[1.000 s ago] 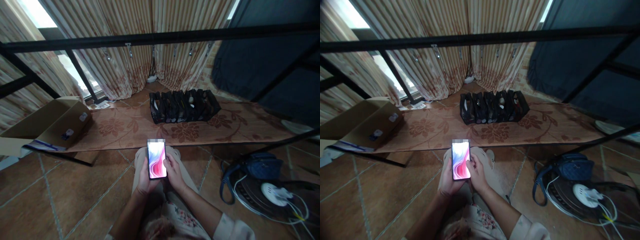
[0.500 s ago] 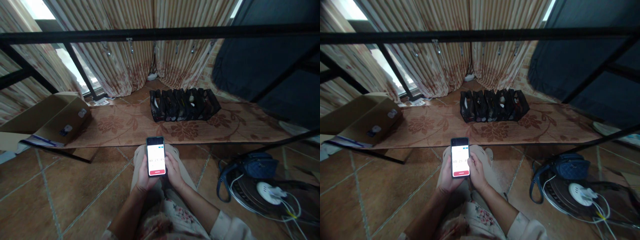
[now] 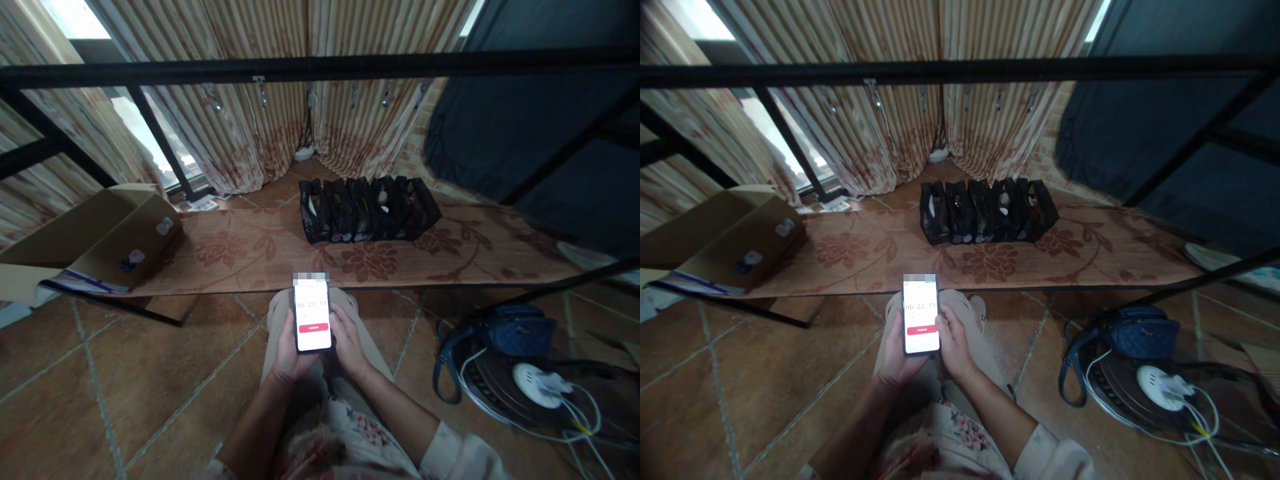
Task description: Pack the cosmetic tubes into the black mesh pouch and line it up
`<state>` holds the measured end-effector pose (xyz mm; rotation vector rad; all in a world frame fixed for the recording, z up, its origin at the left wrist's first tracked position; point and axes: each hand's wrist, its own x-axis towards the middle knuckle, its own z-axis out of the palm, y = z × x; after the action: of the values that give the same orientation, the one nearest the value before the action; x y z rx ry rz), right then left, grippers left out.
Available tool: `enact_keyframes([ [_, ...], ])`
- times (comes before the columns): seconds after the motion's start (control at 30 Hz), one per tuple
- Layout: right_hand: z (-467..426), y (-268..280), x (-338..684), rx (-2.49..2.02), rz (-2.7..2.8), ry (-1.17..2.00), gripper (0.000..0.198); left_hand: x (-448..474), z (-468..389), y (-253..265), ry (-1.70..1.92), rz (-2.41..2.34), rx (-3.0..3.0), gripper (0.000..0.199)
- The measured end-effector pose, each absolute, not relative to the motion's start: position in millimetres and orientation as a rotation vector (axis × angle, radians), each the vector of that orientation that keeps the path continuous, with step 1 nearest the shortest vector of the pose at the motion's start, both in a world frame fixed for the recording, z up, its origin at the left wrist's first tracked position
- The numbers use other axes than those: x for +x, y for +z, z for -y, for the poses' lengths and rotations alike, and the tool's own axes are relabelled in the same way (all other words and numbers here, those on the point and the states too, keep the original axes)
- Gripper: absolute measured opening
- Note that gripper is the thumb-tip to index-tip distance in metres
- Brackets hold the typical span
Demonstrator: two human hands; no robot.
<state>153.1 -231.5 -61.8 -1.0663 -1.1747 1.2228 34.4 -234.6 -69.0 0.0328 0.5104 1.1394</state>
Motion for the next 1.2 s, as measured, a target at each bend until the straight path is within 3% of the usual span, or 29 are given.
enact_keyframes([
  [0.63,231.2,-66.4,152.7,-1.051,1.159,1.289,0.032,34.4,234.5,-68.1,1.132,-0.585,0.045,0.053],
  [1.2,233.5,-60.7,151.2,-1.03,1.051,1.445,0.044,34.8,235.2,-65.3,1.126,-0.552,0.09,0.056],
])
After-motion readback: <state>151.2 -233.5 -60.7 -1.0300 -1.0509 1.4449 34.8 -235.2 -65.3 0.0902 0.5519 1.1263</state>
